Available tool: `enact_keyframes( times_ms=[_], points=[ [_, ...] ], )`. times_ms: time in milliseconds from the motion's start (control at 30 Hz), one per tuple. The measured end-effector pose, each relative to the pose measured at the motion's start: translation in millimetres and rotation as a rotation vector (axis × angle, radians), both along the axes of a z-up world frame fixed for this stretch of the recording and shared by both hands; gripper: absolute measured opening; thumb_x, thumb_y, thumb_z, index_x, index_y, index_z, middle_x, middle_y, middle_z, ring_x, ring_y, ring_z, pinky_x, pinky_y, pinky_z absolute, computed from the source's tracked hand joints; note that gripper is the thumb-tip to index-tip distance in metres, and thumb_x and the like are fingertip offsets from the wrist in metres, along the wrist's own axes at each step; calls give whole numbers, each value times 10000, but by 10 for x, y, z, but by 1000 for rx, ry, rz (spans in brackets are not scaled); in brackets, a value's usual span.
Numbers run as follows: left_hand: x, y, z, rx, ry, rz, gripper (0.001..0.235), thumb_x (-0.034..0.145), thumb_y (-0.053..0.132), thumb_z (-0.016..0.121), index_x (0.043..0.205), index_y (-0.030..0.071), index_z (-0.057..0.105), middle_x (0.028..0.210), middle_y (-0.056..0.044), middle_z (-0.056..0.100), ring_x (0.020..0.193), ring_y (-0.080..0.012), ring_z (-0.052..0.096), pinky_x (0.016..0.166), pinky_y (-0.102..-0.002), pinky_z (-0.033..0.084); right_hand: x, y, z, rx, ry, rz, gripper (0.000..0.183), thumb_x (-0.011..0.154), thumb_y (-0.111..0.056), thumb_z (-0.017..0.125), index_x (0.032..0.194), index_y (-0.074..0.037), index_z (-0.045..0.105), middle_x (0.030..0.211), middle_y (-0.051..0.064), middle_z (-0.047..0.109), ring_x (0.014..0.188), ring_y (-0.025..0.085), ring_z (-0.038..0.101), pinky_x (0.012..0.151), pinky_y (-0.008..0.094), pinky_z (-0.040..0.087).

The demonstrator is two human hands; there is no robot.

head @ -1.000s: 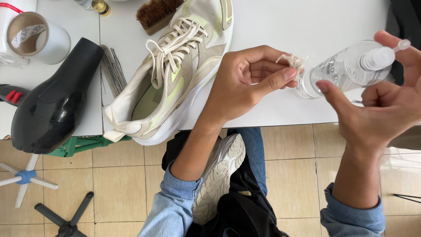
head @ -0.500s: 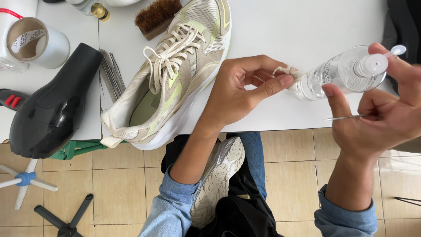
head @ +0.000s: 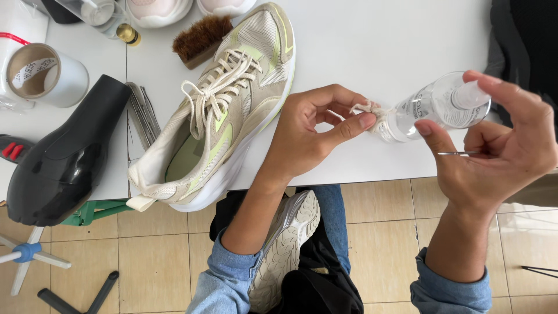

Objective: The person cleans the sole and upper of a white sneaker using a small tool and a cotton swab. They scrape the sole, then apply a liquid from a bottle to the swab and scrub the shoe's surface.

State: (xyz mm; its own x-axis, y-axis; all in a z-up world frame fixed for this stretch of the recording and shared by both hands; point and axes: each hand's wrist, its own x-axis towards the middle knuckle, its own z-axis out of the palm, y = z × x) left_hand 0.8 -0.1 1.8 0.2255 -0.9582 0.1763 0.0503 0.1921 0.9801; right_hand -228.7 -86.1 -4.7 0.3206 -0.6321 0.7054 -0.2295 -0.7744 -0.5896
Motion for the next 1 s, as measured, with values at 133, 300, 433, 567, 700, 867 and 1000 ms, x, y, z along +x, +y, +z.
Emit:
enact_keyframes(
  times_ms=[133,300,433,567,700,867,1000],
  points=[
    [-19,-22,-28,-7,26,10,128,1003,265,823,1090,179,788,1098,17,843,995,-65,749,850,-225,615,-58,-91,-50,-145,41,-24,612,1044,-105,990,1409,259,660,1415,489,747,528,111,211,480,262,142],
    [-84,-15,-31,-10,171,-8,192,969,188,852,1103,58,804,898,-27,789,727,-109,720,717,-224,634,-141,-164,-73,-331,110,-48,623,1029,-200,1022,1378,264,797,1318,463,820,539,136,240,489,299,188],
    [-95,58,18,-72,167,-55,286,1004,148,825,1260,27,779,1029,-88,831,877,-161,820,846,-274,727,-225,14,52,-332,60,-50,704,958,-254,1007,1379,266,785,1482,451,692,580,118,162,515,274,218],
    [-94,131,71,-227,123,-229,133,1056,47,786,1179,94,800,1236,-91,810,1212,-189,796,1109,-307,699,-209,451,112,-52,-105,-136,452,1158,-242,682,1315,180,650,1101,298,634,505,109,276,538,285,163],
    [-172,193,195,-239,74,-282,111,1019,35,811,1104,105,802,1193,-87,794,1132,-186,805,1030,-286,727,1,629,112,385,-21,-130,459,1109,-373,648,1253,45,774,854,135,770,468,71,476,513,207,299],
    [-158,188,166,-224,-63,-269,237,1037,37,807,1237,159,776,1208,-36,822,1139,-168,818,982,-286,740,31,594,3,578,-191,-2,281,1016,-146,804,1230,35,780,1019,133,760,698,125,622,566,178,461],
    [-155,191,179,-175,-37,-260,331,1016,38,803,1313,180,760,1235,11,786,1120,-143,826,984,-279,722,20,534,-105,580,-316,100,139,996,35,825,1120,43,763,900,137,712,814,186,714,690,188,591]
  ],
)
